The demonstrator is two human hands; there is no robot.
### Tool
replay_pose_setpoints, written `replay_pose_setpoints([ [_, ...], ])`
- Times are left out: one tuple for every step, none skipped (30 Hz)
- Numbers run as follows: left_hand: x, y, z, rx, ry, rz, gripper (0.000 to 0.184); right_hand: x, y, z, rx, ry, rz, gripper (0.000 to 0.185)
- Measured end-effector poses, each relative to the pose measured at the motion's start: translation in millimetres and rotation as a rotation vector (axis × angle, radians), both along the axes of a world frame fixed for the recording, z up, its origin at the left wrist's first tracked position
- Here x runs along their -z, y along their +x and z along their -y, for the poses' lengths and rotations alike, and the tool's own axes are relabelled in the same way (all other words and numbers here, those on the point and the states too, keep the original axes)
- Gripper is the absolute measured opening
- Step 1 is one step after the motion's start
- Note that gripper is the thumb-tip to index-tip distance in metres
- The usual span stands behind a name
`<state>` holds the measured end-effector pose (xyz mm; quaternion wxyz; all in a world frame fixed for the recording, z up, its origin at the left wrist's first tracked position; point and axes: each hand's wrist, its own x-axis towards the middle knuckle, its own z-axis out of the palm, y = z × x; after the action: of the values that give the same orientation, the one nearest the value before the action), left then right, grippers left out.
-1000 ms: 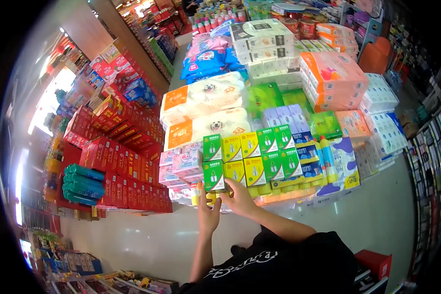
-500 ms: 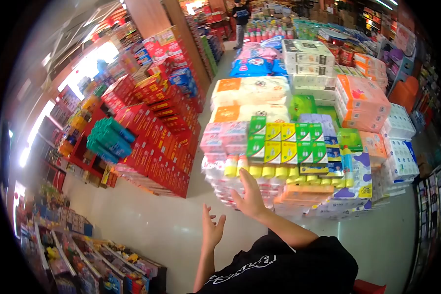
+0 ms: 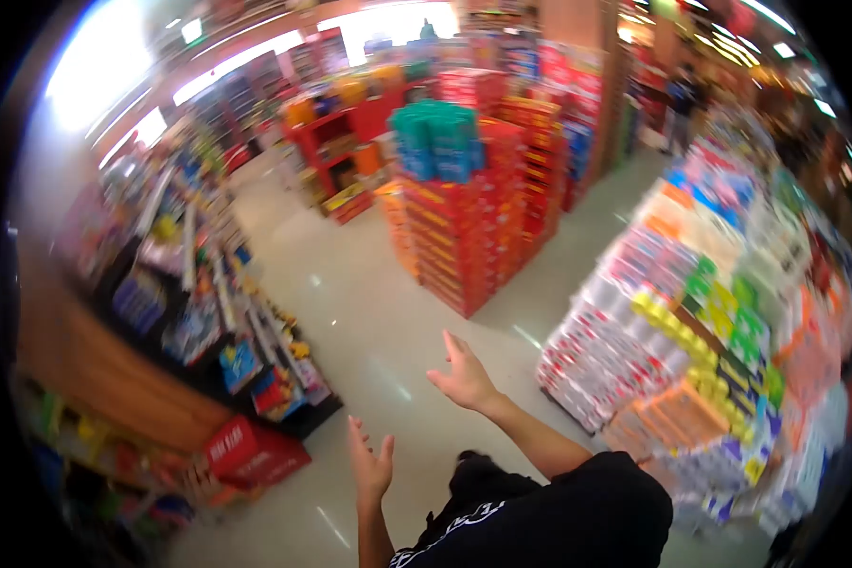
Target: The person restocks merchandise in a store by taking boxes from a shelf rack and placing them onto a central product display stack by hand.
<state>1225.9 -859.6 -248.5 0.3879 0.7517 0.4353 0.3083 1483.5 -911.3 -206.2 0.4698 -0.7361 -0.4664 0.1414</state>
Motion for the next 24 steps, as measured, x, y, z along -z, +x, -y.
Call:
replay_pose_setpoints([
  [-10, -18, -6, -0.076, -0.009, 0.015, 0.082, 0, -20, -25, -0.066, -0.007, -0.006, 0.087],
  [-14, -33, -13, -0.13, -0.014, 0.053, 0.082, -6, -41, -50, -0.144, -0.007, -0.003, 0.088],
  [-17, -48, -20, -0.182, -0.015, 0.089, 0.082, -17, -66, -74, -0.221, -0.007, -0.002, 0.089],
  [-20, -64, -23, -0.232, -0.021, 0.112, 0.082, -20, -92, -94, -0.295, -0.014, -0.015, 0.091],
  [-23, -82, -27, -0.269, -0.009, 0.139, 0.081, -18, -118, -114, -0.369, -0.003, 0.008, 0.09],
  [-26, -101, -33, -0.301, 0.006, 0.163, 0.081, -16, -144, -137, -0.436, 0.011, 0.028, 0.089],
  [-27, -123, -40, -0.328, 0.025, 0.182, 0.081, -17, -171, -158, -0.5, 0.031, 0.043, 0.089],
  [-25, -149, -49, -0.369, 0.049, 0.146, 0.082, -18, -200, -174, -0.544, 0.033, 0.007, 0.089],
  [-22, -176, -59, -0.409, 0.074, 0.107, 0.083, -24, -232, -188, -0.588, 0.035, -0.031, 0.089],
  [-20, -202, -73, -0.45, 0.105, 0.069, 0.085, -27, -262, -207, -0.633, 0.044, -0.067, 0.089],
  [-19, -230, -84, -0.483, 0.082, 0.046, 0.083, -15, -288, -228, -0.657, 0.075, -0.027, 0.088],
  [-17, -258, -97, -0.514, 0.066, 0.027, 0.081, -11, -316, -247, -0.672, 0.064, -0.064, 0.088],
  [-18, -287, -111, -0.539, 0.049, 0.006, 0.079, -10, -345, -265, -0.683, 0.051, -0.104, 0.088],
  [-20, -316, -118, -0.578, 0.073, 0.02, 0.078, -8, -373, -277, -0.691, 0.027, -0.15, 0.088],
  [-23, -345, -125, -0.615, 0.099, 0.035, 0.077, -7, -402, -292, -0.684, 0.01, -0.179, 0.088],
  [-27, -374, -133, -0.647, 0.13, 0.05, 0.075, -15, -430, -304, -0.717, -0.006, -0.185, 0.088],
  [-26, -406, -136, -0.713, 0.166, -0.005, 0.071, -21, -457, -316, -0.755, 0.013, -0.179, 0.088],
  [-27, -438, -140, -0.797, 0.159, 0.003, 0.07, -27, -482, -327, -0.788, 0.026, -0.168, 0.088],
  [-30, -466, -143, -0.877, 0.153, 0.015, 0.069, -34, -506, -338, -0.831, 0.03, -0.167, 0.088],
  [-31, -493, -144, -0.956, 0.146, 0.026, 0.069, -41, -529, -348, -0.871, 0.033, -0.167, 0.087],
  [-28, -520, -146, -1.016, 0.153, 0.022, 0.067, -46, -553, -359, -0.91, 0.035, -0.168, 0.087],
  [-25, -547, -149, -1.058, 0.148, 0.035, 0.067, -47, -576, -371, -0.931, 0.075, -0.12, 0.087],
  [-21, -572, -148, -1.1, 0.14, 0.045, 0.066, -46, -597, -382, -0.953, 0.114, -0.075, 0.086],
  [-17, -596, -148, -1.141, 0.131, 0.057, 0.066, -46, -620, -392, -0.973, 0.152, -0.028, 0.086],
])
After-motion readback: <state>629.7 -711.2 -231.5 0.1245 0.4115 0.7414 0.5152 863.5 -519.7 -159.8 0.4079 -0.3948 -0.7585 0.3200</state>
